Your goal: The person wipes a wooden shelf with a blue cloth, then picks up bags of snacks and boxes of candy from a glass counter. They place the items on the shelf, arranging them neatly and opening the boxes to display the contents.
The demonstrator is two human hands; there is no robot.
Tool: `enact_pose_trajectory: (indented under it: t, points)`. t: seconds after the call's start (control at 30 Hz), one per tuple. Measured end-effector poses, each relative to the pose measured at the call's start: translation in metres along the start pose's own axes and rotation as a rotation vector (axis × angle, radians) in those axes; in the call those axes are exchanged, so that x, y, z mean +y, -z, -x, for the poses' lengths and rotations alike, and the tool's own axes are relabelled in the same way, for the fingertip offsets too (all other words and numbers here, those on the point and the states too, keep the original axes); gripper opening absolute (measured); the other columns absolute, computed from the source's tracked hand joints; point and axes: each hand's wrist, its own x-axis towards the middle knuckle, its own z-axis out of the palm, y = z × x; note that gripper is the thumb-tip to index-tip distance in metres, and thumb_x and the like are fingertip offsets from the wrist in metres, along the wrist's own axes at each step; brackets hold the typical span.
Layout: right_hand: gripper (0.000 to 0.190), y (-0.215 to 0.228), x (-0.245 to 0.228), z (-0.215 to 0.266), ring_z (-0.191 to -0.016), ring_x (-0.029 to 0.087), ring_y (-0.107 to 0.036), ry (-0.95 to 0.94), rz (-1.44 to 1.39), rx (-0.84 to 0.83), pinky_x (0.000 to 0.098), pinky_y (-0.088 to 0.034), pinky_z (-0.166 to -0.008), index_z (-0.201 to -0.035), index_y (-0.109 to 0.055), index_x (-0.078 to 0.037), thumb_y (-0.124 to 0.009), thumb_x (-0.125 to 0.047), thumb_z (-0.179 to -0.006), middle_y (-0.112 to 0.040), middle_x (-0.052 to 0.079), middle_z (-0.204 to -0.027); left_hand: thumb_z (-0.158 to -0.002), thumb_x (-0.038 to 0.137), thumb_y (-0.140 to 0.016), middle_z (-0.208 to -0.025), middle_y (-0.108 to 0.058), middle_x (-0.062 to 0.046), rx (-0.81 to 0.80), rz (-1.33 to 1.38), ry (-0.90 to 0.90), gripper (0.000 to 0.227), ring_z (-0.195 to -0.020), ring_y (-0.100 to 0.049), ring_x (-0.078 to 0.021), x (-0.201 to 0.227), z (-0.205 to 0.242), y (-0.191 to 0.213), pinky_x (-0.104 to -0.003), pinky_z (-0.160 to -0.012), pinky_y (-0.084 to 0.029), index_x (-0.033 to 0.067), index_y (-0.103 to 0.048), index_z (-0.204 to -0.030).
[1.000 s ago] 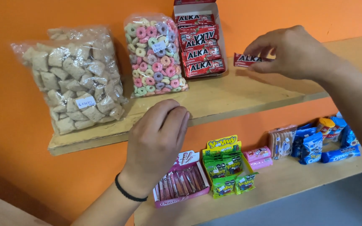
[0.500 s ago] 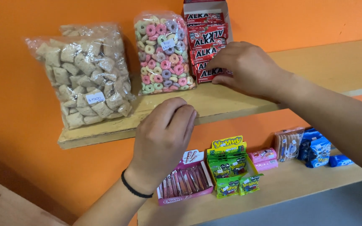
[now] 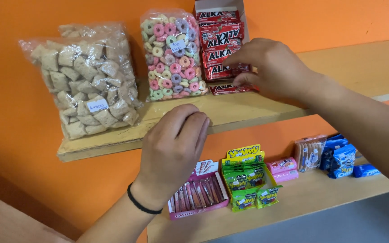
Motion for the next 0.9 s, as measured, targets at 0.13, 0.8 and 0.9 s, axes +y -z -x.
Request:
enact_pose_trajectory:
  t: [0.13, 0.8, 0.9]
  points:
    - [0.024, 0.009, -0.011, -0.004, -0.084, 0.024, -0.062, -0.198, -0.043, -0.164, 0.0369, -0.045, -0.072, -0.1, -0.07, -0.011, -0.073, -0.025, -0.081, -0.07, 0.006, -0.092, -0.092, -0.001, -0.061, -0.087, -0.056, -0.01, -0.004, -0.024, 0.004, 0.008, -0.073, -0.056, -0.0222, 0.001, 0.0, -0.001, -0.03, -0.06, -0.049, -0.0006, -0.059, -0.084]
    - [0.011, 0.001, -0.009, 0.001, -0.075, 0.017, -0.059, -0.415, -0.129, -0.102, 0.0313, -0.044, -0.071, -0.08, -0.068, -0.012, -0.074, -0.006, -0.074, -0.065, 0.002, -0.081, -0.091, -0.003, -0.062, -0.087, -0.056, -0.01, -0.009, -0.016, 0.015, 0.007, -0.071, -0.056, -0.0224, 0.001, 0.001, -0.001, -0.03, -0.058, -0.049, 0.0, -0.059, -0.084]
    - [0.011, -0.003, -0.002, 0.004, -0.077, 0.019, -0.059, -0.31, -0.067, -0.093, 0.0333, -0.043, -0.07, -0.081, -0.068, -0.013, -0.076, -0.008, -0.075, -0.065, 0.002, -0.081, -0.091, -0.002, -0.062, -0.087, -0.056, -0.011, -0.014, -0.01, 0.013, 0.007, -0.072, -0.057, -0.0224, 0.001, 0.001, -0.001, -0.03, -0.059, -0.049, -0.0004, -0.059, -0.085]
